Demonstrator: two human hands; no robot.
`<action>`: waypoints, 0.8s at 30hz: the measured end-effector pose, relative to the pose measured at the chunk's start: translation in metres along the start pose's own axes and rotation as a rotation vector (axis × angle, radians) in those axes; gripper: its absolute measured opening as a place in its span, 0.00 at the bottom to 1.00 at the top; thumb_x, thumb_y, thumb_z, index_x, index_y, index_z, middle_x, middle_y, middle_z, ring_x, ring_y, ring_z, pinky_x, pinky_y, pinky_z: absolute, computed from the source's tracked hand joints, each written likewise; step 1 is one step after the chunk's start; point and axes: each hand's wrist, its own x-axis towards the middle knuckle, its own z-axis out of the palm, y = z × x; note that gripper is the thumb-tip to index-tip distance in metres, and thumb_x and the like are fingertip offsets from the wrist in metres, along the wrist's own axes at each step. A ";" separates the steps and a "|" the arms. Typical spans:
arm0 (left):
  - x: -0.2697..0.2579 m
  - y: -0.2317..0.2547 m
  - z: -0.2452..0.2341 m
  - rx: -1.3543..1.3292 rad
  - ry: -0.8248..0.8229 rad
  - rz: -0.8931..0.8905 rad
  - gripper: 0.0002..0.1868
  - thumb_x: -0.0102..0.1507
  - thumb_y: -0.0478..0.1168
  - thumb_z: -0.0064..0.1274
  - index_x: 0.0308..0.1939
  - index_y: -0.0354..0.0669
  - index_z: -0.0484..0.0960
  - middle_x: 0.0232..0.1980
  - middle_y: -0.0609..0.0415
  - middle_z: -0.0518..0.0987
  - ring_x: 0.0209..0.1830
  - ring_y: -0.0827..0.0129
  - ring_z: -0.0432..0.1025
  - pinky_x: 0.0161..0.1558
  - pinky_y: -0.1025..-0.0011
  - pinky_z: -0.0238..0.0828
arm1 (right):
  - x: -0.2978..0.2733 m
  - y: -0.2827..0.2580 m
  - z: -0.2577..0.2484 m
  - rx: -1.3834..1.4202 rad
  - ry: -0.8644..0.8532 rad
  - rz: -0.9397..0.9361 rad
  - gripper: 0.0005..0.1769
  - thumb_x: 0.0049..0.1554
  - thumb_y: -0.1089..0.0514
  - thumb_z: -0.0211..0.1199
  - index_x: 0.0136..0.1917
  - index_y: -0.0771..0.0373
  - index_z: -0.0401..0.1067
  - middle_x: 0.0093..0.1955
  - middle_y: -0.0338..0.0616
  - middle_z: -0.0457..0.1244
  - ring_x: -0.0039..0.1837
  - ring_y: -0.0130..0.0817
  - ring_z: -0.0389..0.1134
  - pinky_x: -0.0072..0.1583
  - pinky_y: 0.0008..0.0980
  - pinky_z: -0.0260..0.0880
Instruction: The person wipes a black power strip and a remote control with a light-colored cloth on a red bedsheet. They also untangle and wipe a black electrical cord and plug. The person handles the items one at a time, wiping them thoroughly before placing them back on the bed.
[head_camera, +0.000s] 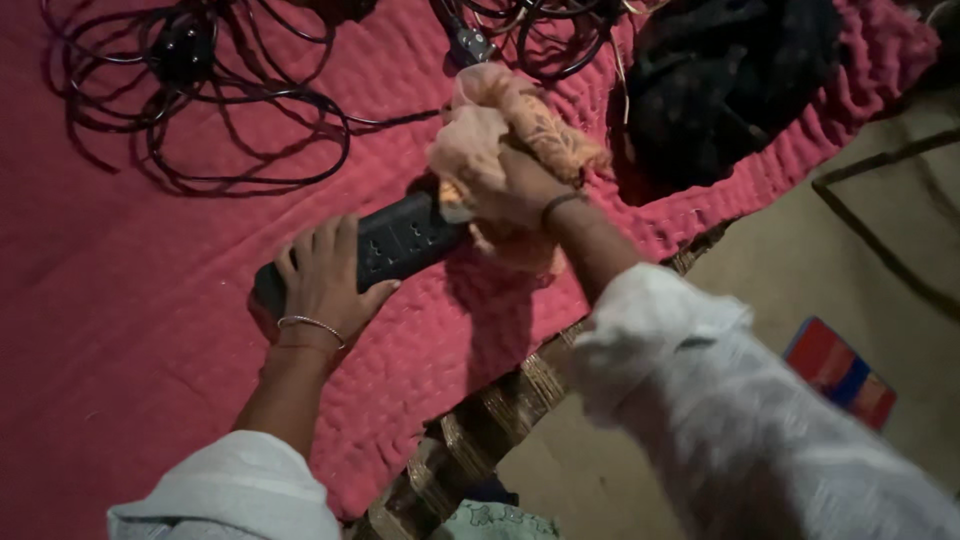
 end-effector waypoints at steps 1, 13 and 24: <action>0.001 -0.001 0.000 0.011 0.002 0.005 0.50 0.53 0.62 0.65 0.71 0.42 0.63 0.67 0.47 0.67 0.67 0.50 0.58 0.68 0.47 0.47 | 0.004 0.004 -0.005 -0.012 -0.001 0.013 0.19 0.58 0.48 0.61 0.49 0.67 0.70 0.71 0.67 0.53 0.60 0.65 0.60 0.61 0.55 0.60; -0.012 -0.061 -0.022 0.027 -0.073 0.176 0.50 0.45 0.57 0.68 0.68 0.51 0.66 0.64 0.50 0.68 0.65 0.53 0.60 0.68 0.47 0.49 | -0.080 -0.089 0.062 0.044 -0.096 -0.093 0.19 0.54 0.46 0.64 0.49 0.63 0.73 0.80 0.58 0.45 0.75 0.65 0.47 0.71 0.59 0.47; -0.023 -0.059 -0.015 0.132 -0.141 0.062 0.52 0.42 0.57 0.68 0.68 0.52 0.66 0.62 0.51 0.69 0.64 0.51 0.61 0.65 0.48 0.51 | -0.074 -0.132 0.051 0.108 -0.020 -0.195 0.21 0.55 0.47 0.66 0.53 0.65 0.72 0.82 0.57 0.47 0.79 0.62 0.50 0.75 0.49 0.54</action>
